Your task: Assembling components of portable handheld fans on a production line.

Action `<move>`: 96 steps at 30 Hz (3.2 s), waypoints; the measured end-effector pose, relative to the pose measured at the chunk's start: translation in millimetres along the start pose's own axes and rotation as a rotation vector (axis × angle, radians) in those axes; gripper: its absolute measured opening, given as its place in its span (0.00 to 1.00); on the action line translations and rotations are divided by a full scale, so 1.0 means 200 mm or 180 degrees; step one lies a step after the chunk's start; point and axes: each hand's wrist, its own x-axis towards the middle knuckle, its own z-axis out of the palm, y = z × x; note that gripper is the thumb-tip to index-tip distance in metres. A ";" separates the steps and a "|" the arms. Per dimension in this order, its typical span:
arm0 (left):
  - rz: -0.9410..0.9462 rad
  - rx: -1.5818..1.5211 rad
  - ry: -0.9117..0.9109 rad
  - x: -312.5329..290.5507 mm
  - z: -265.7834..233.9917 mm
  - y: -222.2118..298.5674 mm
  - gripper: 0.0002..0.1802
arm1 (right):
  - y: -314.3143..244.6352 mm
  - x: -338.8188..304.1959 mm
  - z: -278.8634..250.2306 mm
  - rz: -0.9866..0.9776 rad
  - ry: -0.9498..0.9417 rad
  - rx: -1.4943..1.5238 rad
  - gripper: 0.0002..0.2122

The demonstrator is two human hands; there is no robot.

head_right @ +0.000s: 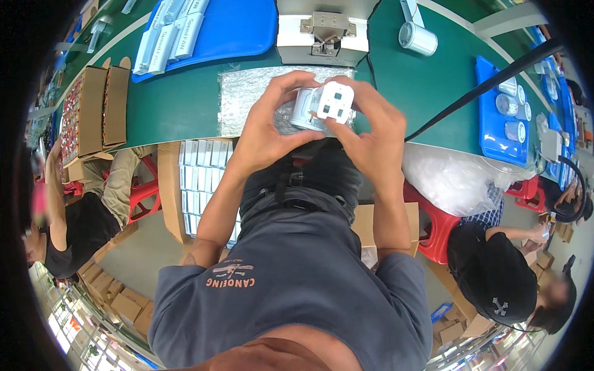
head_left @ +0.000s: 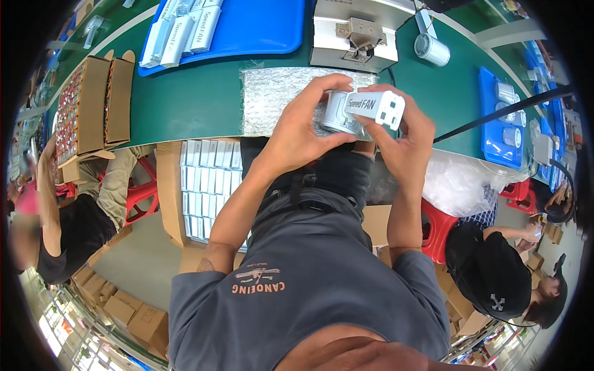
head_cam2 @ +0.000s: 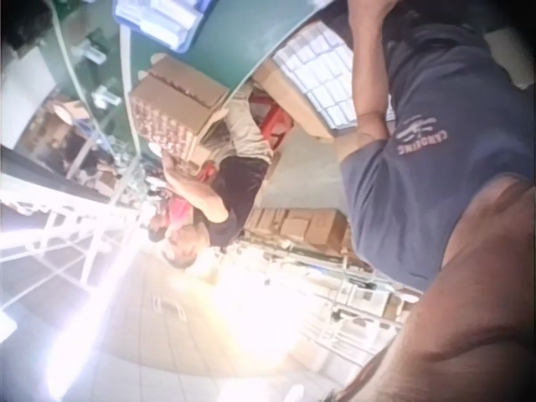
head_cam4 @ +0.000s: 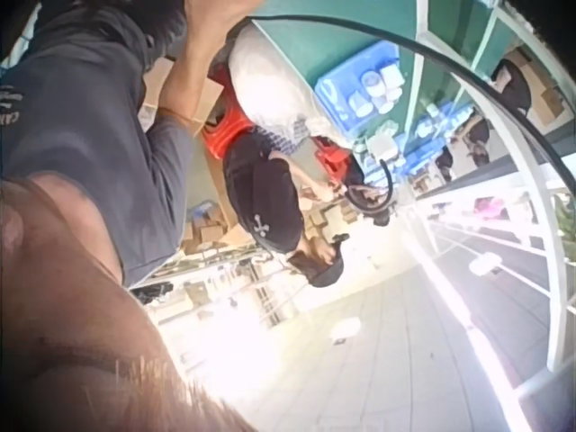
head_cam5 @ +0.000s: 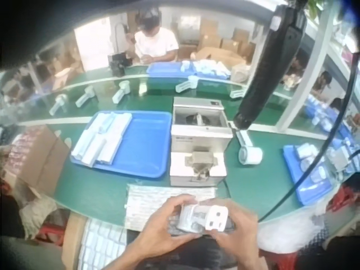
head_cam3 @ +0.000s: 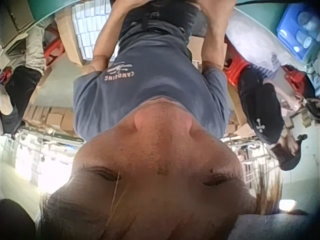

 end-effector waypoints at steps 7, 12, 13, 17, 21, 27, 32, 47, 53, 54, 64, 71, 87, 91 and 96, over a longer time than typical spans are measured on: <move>0.0179 0.0138 0.0125 0.01 0.02 -0.01 0.40 | -0.02 -0.01 -0.01 -0.0656 -0.0108 -0.0451 0.18; 0.0390 0.0200 0.0147 0.01 0.03 0.00 0.37 | -0.02 -0.02 -0.01 -0.0431 -0.0085 -0.0290 0.17; 0.0390 0.0197 0.0157 0.01 0.03 -0.01 0.37 | -0.02 -0.02 -0.02 -0.0435 -0.0095 -0.0291 0.17; 0.0466 0.0222 0.0265 0.02 0.03 -0.02 0.32 | -0.05 0.00 -0.04 -0.0256 -0.0215 -0.0318 0.16; 0.0405 0.0333 0.0325 0.05 0.02 -0.02 0.31 | -0.01 0.03 -0.05 -0.0053 -0.0189 0.0063 0.15; 0.0198 0.0909 0.0982 0.06 0.10 0.03 0.28 | -0.11 -0.06 -0.03 -0.0525 0.0097 -0.1021 0.16; 0.0511 0.1620 0.1540 0.04 0.25 -0.07 0.29 | -0.02 -0.09 0.10 -0.0646 0.0355 -0.1288 0.14; 0.0689 0.1878 0.1617 0.05 0.26 -0.03 0.29 | -0.01 -0.05 0.07 0.0300 0.0171 -0.0096 0.08; 0.0703 0.1564 0.1277 0.04 0.23 -0.02 0.29 | 0.06 -0.08 0.06 0.0659 0.0527 0.0627 0.03; 0.0616 0.1453 0.1252 0.04 0.22 0.00 0.29 | 0.05 -0.09 0.03 0.0836 0.0506 0.0750 0.03; -0.0209 -0.1715 -0.0582 -0.02 0.09 0.02 0.28 | 0.16 -0.18 -0.08 0.0830 0.0269 0.2319 0.07; -0.0556 -0.2310 -0.1481 -0.07 0.08 0.02 0.27 | -0.14 -0.28 -0.09 0.0743 0.0844 0.1868 0.18; -0.0667 -0.2275 -0.1215 -0.09 0.24 0.19 0.14 | 0.33 -0.11 -0.95 0.1067 0.0757 0.1525 0.21; 0.0176 0.0098 -0.0024 0.04 -0.12 0.22 0.05 | 0.45 0.17 -0.96 0.0888 0.0964 0.1245 0.18; 0.0513 0.2625 0.1301 0.32 -0.66 0.13 0.08 | 0.49 0.44 -0.66 0.0678 0.0644 0.0531 0.14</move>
